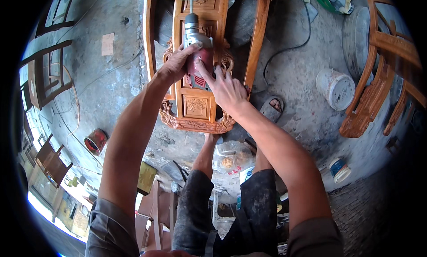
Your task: The person uses a power drill with a polishing attachment to buff the surface of a wooden chair. They move the tool across the backrest and seat, then stand and continue polishing other parts of the chair before setting the tool down.
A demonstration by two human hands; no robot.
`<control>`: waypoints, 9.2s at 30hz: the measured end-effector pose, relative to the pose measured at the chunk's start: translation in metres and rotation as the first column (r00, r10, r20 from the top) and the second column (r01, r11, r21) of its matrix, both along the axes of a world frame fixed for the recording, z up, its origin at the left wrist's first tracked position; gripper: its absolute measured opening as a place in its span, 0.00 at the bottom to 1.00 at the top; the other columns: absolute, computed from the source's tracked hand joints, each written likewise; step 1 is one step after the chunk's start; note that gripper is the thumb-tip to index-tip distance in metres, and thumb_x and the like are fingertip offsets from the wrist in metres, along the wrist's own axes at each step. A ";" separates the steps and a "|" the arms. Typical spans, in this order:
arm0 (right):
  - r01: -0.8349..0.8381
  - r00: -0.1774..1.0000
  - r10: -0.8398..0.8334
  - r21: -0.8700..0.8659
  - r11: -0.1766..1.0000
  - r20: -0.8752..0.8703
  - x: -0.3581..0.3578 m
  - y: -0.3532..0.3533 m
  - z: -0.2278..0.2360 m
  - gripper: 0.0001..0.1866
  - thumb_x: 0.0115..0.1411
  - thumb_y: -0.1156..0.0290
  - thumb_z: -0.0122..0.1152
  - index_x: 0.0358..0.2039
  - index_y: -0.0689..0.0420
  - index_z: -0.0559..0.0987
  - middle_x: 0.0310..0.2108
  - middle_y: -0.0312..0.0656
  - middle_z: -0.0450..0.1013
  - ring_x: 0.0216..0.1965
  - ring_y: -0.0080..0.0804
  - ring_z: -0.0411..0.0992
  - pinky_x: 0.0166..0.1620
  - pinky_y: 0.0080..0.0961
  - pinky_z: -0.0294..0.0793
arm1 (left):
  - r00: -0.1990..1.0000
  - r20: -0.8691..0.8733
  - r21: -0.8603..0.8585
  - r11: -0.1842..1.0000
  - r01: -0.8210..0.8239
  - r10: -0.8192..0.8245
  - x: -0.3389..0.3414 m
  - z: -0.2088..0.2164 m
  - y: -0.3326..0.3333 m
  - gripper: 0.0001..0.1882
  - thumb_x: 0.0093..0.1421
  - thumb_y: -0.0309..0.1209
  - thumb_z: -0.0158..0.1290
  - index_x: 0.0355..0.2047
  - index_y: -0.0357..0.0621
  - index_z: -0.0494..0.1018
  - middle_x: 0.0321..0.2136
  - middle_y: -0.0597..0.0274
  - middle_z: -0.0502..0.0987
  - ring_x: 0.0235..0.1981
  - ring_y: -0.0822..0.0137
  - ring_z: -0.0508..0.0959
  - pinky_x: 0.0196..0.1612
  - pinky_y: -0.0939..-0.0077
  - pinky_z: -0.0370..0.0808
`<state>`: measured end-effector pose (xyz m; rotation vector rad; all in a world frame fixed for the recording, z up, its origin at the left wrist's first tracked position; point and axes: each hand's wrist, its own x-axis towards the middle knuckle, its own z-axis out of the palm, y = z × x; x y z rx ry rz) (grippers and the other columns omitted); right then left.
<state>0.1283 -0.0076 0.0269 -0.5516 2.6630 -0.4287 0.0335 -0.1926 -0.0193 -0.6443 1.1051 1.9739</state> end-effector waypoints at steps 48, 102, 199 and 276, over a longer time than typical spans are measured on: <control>0.153 0.968 -0.144 -0.030 0.988 0.205 0.078 -0.052 0.006 0.53 0.53 0.84 0.55 0.74 0.33 0.45 0.73 0.61 0.40 0.45 0.62 0.78 0.42 0.49 0.83 | 0.999 0.048 -0.107 0.994 -0.005 0.011 0.074 0.002 -0.042 0.38 0.49 0.43 0.72 0.54 0.37 0.67 0.43 0.52 0.78 0.39 0.63 0.82 0.43 0.69 0.83; 0.099 0.981 -0.092 -0.030 0.995 0.170 0.106 -0.021 -0.002 0.53 0.53 0.82 0.57 0.74 0.34 0.45 0.72 0.63 0.39 0.36 0.58 0.79 0.38 0.45 0.83 | 0.999 0.054 -0.142 0.990 0.010 -0.003 0.111 -0.005 -0.008 0.38 0.48 0.45 0.72 0.54 0.38 0.69 0.41 0.55 0.77 0.38 0.67 0.80 0.42 0.73 0.81; -0.166 0.956 0.153 0.032 0.986 0.250 0.152 0.017 0.010 0.52 0.49 0.78 0.61 0.73 0.37 0.51 0.72 0.61 0.43 0.36 0.60 0.77 0.40 0.46 0.81 | 0.974 0.158 -0.038 0.987 -0.156 0.160 0.210 -0.014 0.011 0.29 0.55 0.41 0.67 0.52 0.40 0.72 0.41 0.59 0.80 0.39 0.68 0.80 0.45 0.72 0.80; -0.028 0.990 0.025 0.021 0.999 0.139 0.133 -0.087 0.002 0.54 0.51 0.84 0.57 0.74 0.36 0.47 0.74 0.56 0.38 0.36 0.55 0.78 0.37 0.46 0.83 | 0.995 0.091 -0.042 0.998 -0.040 0.044 0.169 -0.009 -0.086 0.30 0.58 0.47 0.65 0.52 0.42 0.70 0.39 0.60 0.80 0.38 0.69 0.80 0.43 0.72 0.80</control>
